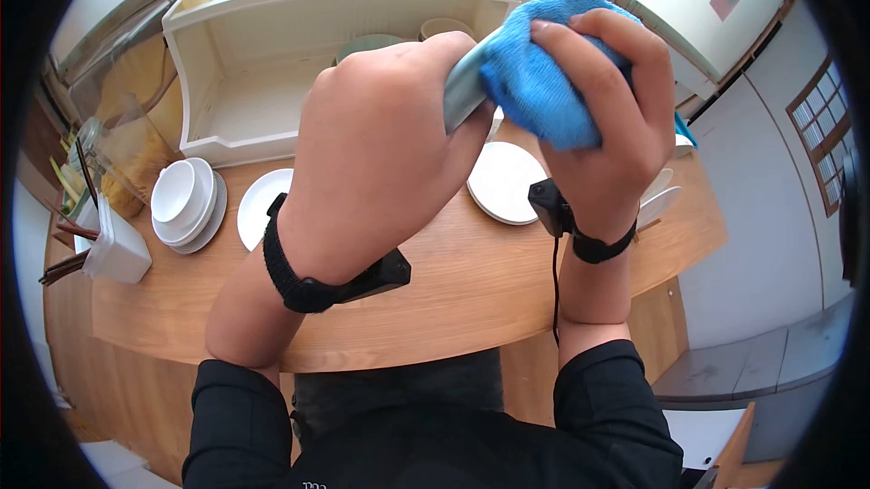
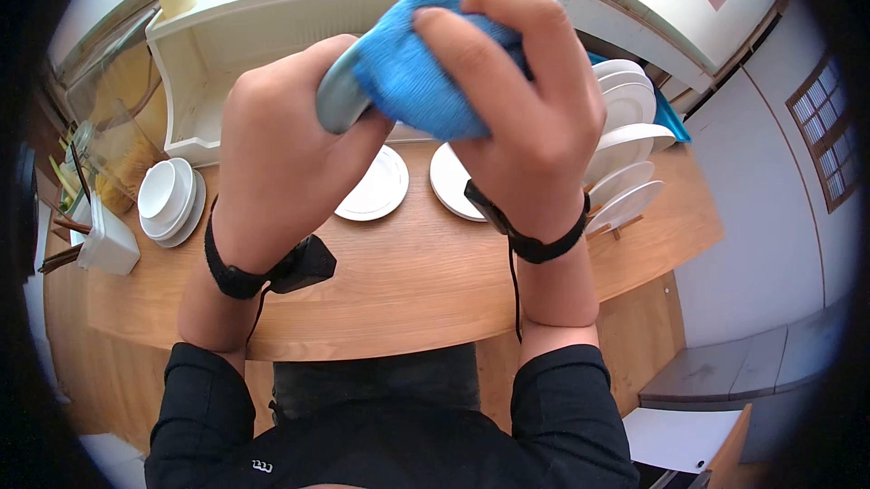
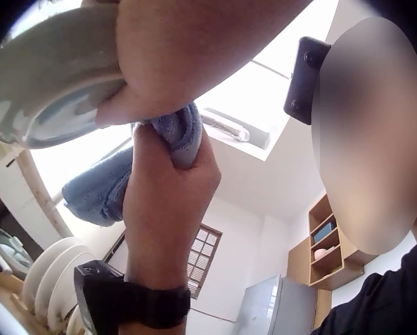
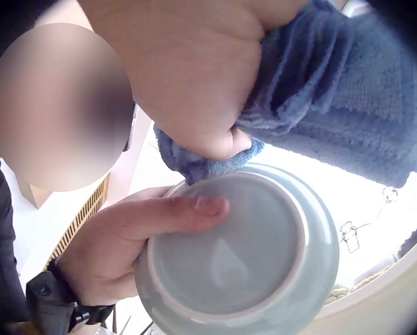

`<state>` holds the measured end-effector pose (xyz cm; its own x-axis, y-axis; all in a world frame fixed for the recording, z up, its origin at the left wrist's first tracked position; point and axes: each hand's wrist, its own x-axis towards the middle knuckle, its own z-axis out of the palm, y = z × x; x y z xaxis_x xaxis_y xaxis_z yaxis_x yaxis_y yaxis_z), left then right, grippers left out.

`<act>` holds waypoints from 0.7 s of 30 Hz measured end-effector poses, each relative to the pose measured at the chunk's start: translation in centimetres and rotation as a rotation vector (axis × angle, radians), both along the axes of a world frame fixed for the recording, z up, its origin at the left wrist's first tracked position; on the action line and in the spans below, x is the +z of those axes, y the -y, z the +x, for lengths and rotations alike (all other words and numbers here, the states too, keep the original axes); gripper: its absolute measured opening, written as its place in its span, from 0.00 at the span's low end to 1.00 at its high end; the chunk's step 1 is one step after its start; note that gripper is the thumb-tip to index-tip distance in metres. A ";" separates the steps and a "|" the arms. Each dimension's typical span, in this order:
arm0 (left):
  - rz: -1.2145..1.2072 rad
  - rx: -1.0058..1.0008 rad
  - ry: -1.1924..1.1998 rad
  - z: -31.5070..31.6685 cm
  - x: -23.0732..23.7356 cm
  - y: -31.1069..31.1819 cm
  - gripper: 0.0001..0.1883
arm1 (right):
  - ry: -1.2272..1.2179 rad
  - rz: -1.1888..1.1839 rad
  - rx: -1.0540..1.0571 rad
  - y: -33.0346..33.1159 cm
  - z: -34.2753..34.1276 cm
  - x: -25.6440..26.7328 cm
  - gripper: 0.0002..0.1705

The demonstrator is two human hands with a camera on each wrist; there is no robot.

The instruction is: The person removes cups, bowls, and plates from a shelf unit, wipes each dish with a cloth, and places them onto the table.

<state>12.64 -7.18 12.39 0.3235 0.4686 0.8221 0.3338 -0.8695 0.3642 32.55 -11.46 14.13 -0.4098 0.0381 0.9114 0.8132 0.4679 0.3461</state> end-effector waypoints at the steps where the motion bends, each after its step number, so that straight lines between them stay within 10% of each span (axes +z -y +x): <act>1: -0.025 0.008 -0.007 0.0 0.0 0.0 0.14 | -0.004 -0.014 -0.034 0.0 0.1 -0.1 0.28; 13: -0.011 0.041 -0.036 -0.8 0.4 0.0 0.16 | 0.033 -0.027 -0.125 0.9 -1.6 -0.5 0.26; 21: 0.025 -0.049 0.018 -0.5 -0.1 -0.3 0.11 | 0.125 -0.171 0.198 0.2 -0.8 -0.2 0.25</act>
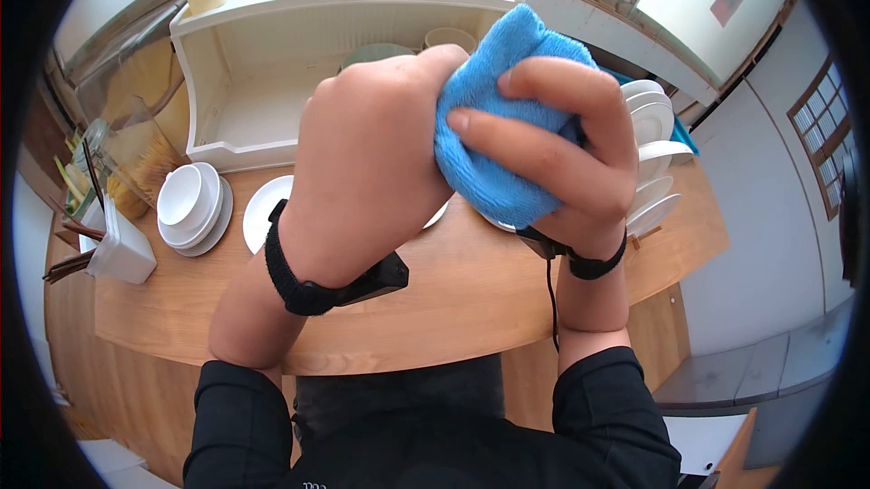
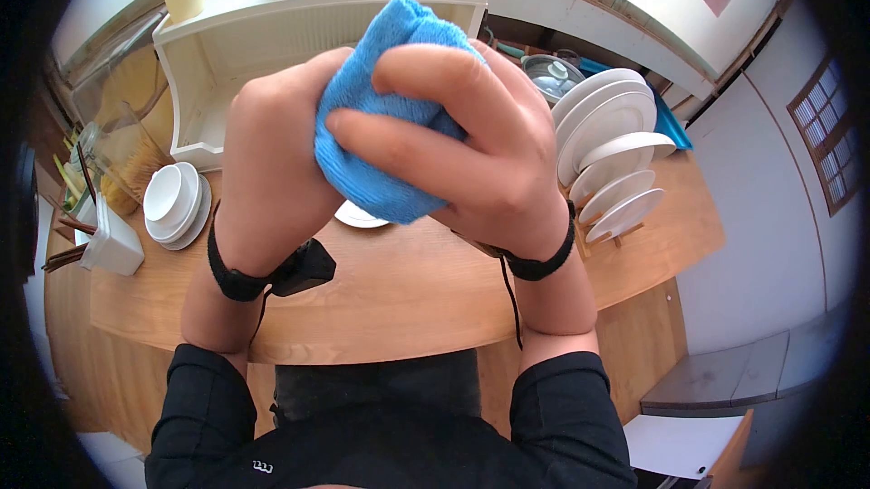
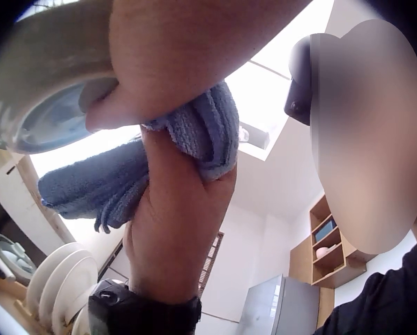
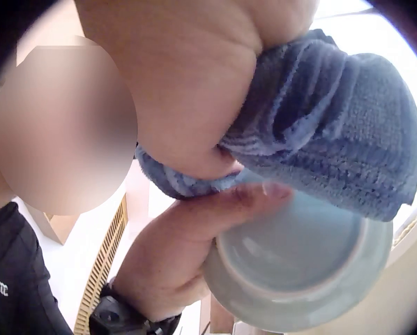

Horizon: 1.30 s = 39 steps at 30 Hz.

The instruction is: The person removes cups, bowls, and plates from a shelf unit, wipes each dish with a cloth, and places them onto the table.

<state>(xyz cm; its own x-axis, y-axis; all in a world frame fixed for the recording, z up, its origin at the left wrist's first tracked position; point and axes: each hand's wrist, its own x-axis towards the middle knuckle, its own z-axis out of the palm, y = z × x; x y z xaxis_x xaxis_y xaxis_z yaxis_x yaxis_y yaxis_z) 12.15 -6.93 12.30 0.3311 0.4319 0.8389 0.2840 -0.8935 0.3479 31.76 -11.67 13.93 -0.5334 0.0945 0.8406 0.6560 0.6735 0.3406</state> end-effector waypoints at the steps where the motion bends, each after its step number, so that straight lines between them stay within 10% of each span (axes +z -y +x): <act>1: 0.003 -0.019 0.008 0.1 0.0 0.0 0.12 | 0.023 -0.030 0.063 -0.2 0.3 0.0 0.25; 12: -0.009 0.066 0.065 0.6 0.7 0.9 0.12 | -0.165 0.297 -0.109 -2.0 2.4 0.4 0.24; 18: 0.116 -0.065 0.130 0.6 0.8 0.9 0.12 | -0.075 0.187 0.014 0.4 0.5 -0.1 0.25; 25: 0.068 -0.042 0.156 0.6 0.9 1.1 0.12 | -0.560 -0.095 0.228 -1.4 1.1 -0.4 0.27; 31: 0.171 -0.141 0.166 -0.6 1.9 1.5 0.12 | -0.134 0.145 0.300 0.0 -0.7 -0.6 0.25; 37: 0.248 -0.134 0.228 -0.2 2.0 2.1 0.09 | -0.855 -0.344 0.368 -1.6 1.5 -1.3 0.25; 39: 0.238 -0.138 0.212 -0.3 2.2 2.2 0.08 | -0.590 0.026 0.158 -0.7 0.4 -0.8 0.25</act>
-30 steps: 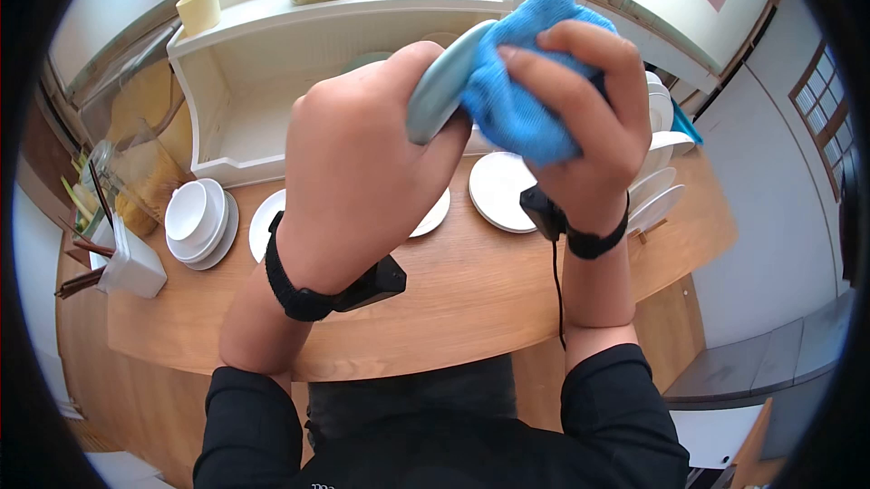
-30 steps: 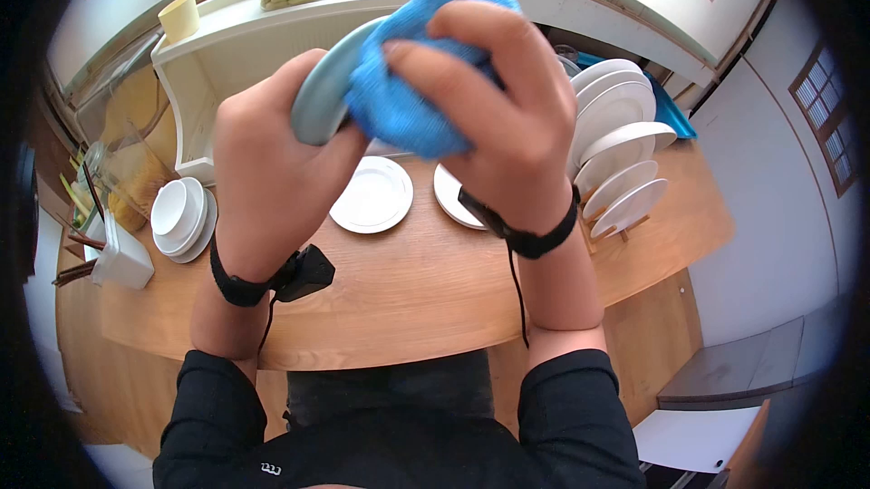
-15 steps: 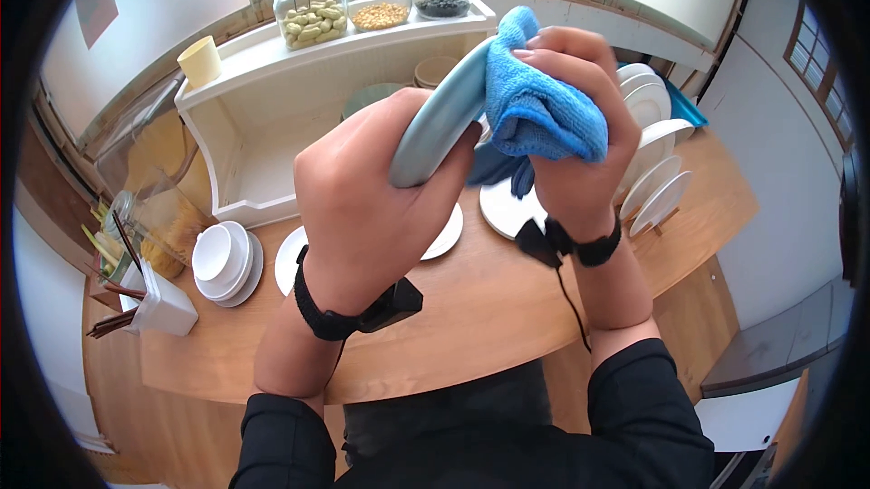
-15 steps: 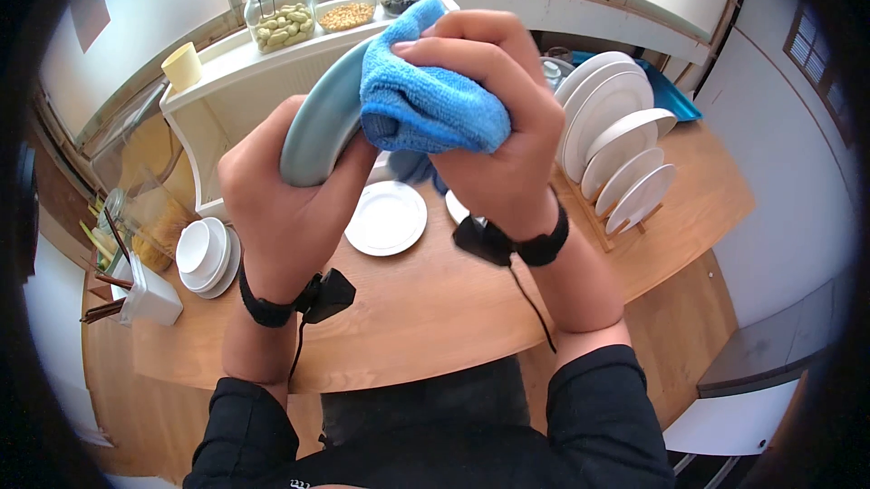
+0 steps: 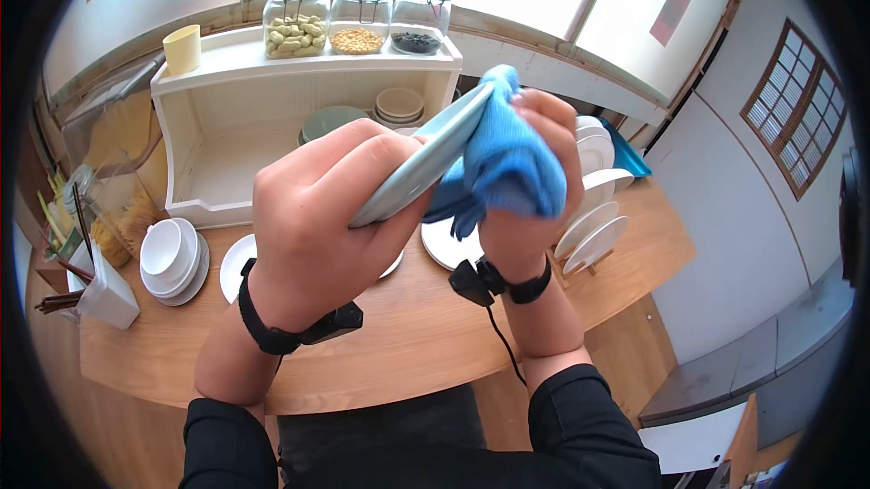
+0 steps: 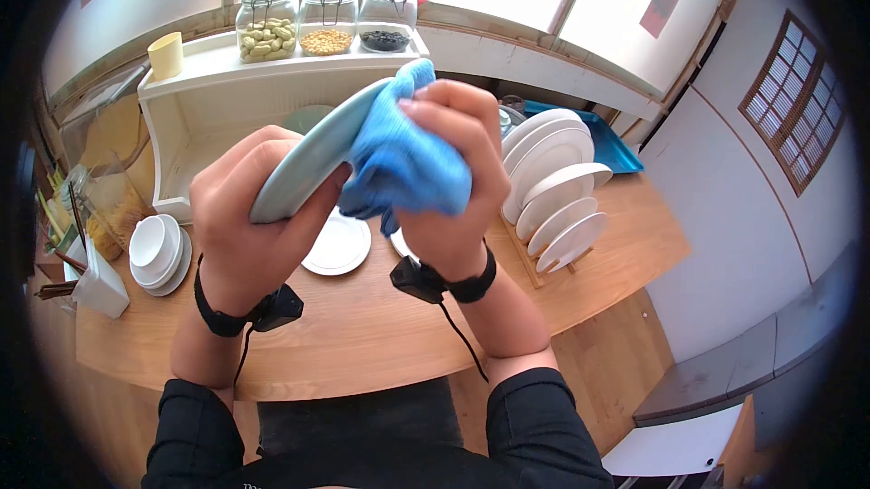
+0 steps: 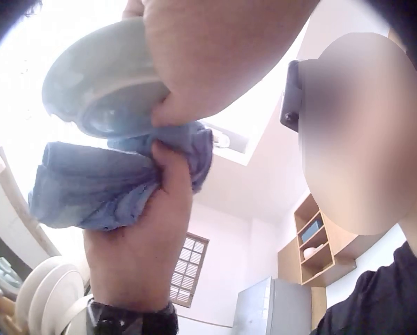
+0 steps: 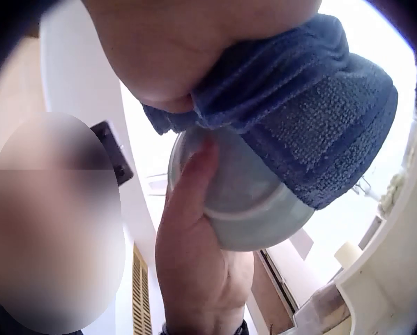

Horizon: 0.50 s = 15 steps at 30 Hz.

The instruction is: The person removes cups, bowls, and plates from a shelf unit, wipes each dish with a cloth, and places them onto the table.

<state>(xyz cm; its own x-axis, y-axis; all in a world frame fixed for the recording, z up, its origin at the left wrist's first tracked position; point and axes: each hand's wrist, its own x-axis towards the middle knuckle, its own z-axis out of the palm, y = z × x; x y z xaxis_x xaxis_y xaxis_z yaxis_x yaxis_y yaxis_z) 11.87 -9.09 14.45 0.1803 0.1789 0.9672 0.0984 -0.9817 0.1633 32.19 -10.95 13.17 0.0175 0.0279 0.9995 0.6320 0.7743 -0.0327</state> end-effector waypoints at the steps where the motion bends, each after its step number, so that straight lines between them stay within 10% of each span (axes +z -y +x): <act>1: -0.001 0.003 0.002 -0.2 0.1 0.2 0.08 | 0.040 0.058 0.027 0.3 -0.3 0.0 0.25; 6: 0.058 0.070 -0.072 -0.4 -0.2 0.3 0.08 | 0.125 0.156 0.021 0.1 -0.2 0.2 0.23; 9: 0.104 0.087 -0.024 0.0 -0.2 0.2 0.07 | -0.351 -0.416 0.324 -0.4 -0.1 -1.4 0.17; 10: 0.132 0.124 -0.031 0.1 -0.3 0.3 0.06 | -0.178 -0.359 0.126 -1.1 -0.2 -2.0 0.17; 12: 0.115 0.152 -0.052 0.4 -0.5 0.1 0.07 | -0.608 -0.478 0.630 -1.3 -2.3 -2.4 0.17; 13: 0.111 0.139 -0.066 0.5 -0.6 -0.2 0.07 | -0.390 -0.394 0.279 -0.9 -2.7 -2.4 0.18; 15: 0.107 0.145 -0.081 0.3 -0.5 -0.4 0.08 | -0.458 -0.379 0.372 -0.8 -2.0 -2.7 0.18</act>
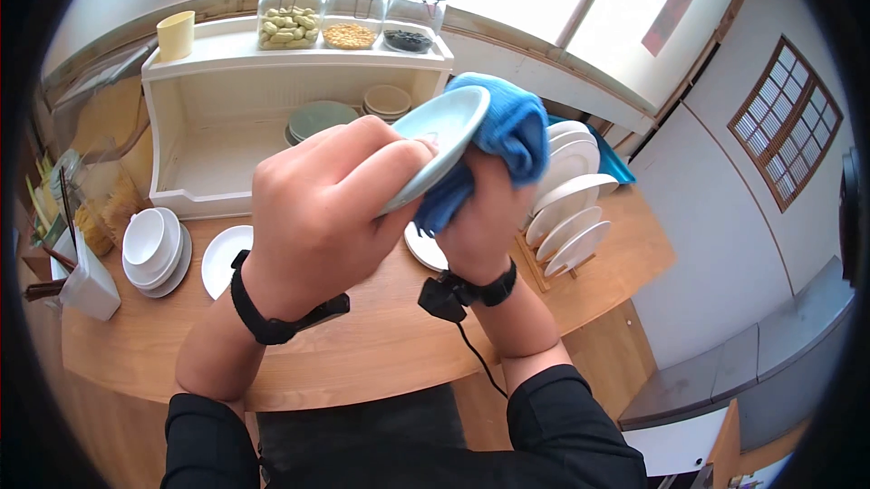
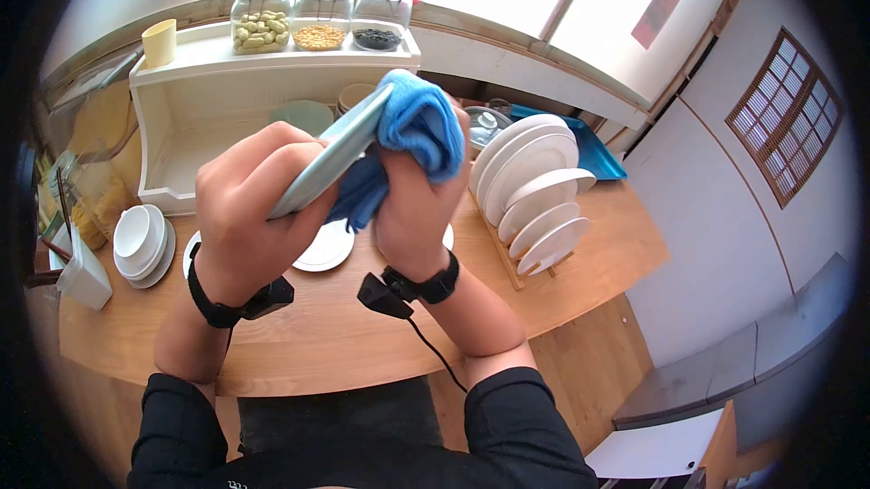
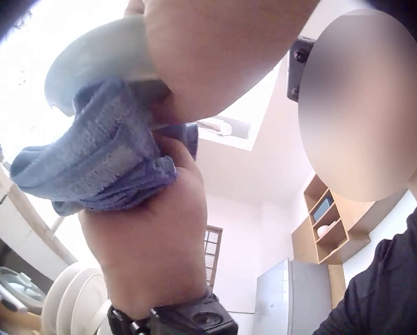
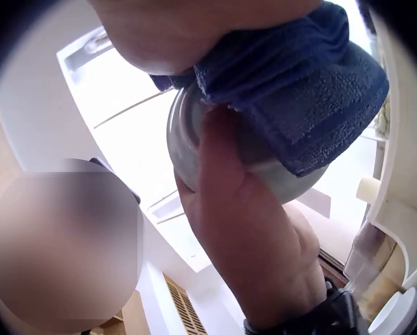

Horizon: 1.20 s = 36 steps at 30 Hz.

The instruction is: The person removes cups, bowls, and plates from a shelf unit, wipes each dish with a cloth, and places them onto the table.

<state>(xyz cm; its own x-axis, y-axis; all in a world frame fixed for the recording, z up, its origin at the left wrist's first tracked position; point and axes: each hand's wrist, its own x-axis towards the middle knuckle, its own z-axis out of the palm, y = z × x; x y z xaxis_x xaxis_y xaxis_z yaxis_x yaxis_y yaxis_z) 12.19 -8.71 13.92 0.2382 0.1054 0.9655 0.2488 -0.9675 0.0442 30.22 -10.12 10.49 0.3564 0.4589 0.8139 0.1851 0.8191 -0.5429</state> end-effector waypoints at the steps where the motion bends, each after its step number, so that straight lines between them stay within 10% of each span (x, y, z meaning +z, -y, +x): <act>1: -0.003 -0.004 0.003 0.0 0.1 0.2 0.08 | -0.086 0.015 0.072 0.0 0.4 -0.1 0.18; 5: -0.045 0.002 -0.016 -0.2 -0.3 0.6 0.10 | 0.316 0.371 -0.329 -0.9 1.1 0.1 0.21; 13: 0.166 -0.099 0.114 0.4 -0.6 -1.7 0.09 | -0.082 -0.053 0.197 -0.5 0.4 0.0 0.21; 19: 0.121 -0.095 0.079 0.4 -0.5 -1.7 0.09 | 0.196 0.246 -0.071 -0.7 0.8 0.9 0.20; 23: 0.156 -0.164 0.346 0.8 -1.2 -2.2 0.15 | -0.019 -0.140 0.177 -1.5 2.1 1.8 0.17; 27: -0.449 -0.446 0.713 2.3 -2.8 -1.1 0.22 | -0.282 -0.229 0.698 -1.6 2.2 0.9 0.26; 36: -0.600 -0.548 0.478 1.8 0.2 -2.4 0.20 | 0.173 -0.155 0.288 -0.4 4.9 3.5 0.31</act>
